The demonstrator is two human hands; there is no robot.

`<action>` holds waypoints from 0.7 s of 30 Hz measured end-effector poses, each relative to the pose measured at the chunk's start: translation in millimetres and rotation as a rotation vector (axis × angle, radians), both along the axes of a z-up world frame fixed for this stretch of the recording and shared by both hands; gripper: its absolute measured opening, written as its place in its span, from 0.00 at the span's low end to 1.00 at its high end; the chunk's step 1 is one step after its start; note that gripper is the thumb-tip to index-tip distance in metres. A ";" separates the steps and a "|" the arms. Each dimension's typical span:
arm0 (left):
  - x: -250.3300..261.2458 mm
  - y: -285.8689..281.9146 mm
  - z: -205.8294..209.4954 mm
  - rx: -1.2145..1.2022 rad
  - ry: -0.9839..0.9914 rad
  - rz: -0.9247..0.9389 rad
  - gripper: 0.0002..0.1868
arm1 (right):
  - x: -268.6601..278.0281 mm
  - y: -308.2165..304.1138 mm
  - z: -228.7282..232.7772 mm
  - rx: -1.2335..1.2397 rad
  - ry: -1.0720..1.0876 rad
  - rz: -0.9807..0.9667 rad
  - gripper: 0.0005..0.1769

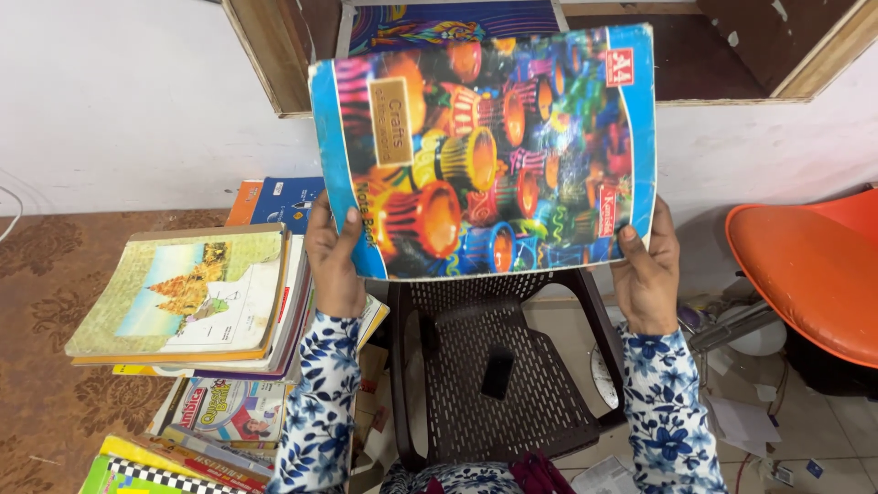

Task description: The person picks up books and notebooks from a table and places them one by one onto a wall-mounted shelf. The person handles items individually, aligning them on the shelf as they are placed.

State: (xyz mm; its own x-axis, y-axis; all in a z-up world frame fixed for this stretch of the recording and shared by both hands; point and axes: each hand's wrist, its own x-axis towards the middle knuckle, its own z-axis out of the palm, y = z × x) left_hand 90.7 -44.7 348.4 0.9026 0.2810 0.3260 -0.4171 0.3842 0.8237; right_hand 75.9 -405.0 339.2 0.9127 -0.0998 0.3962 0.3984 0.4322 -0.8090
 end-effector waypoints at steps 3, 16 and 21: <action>13.3 3.4 28.5 0.039 -0.037 -0.034 0.25 | 6.8 3.5 18.8 -0.006 -0.025 0.016 0.31; 104.8 45.3 49.0 -0.350 0.265 -0.411 0.17 | 87.5 14.0 53.4 0.057 0.200 0.132 0.18; 92.8 43.2 45.1 -0.209 0.150 -0.158 0.20 | 99.6 9.8 50.0 0.079 0.239 0.129 0.16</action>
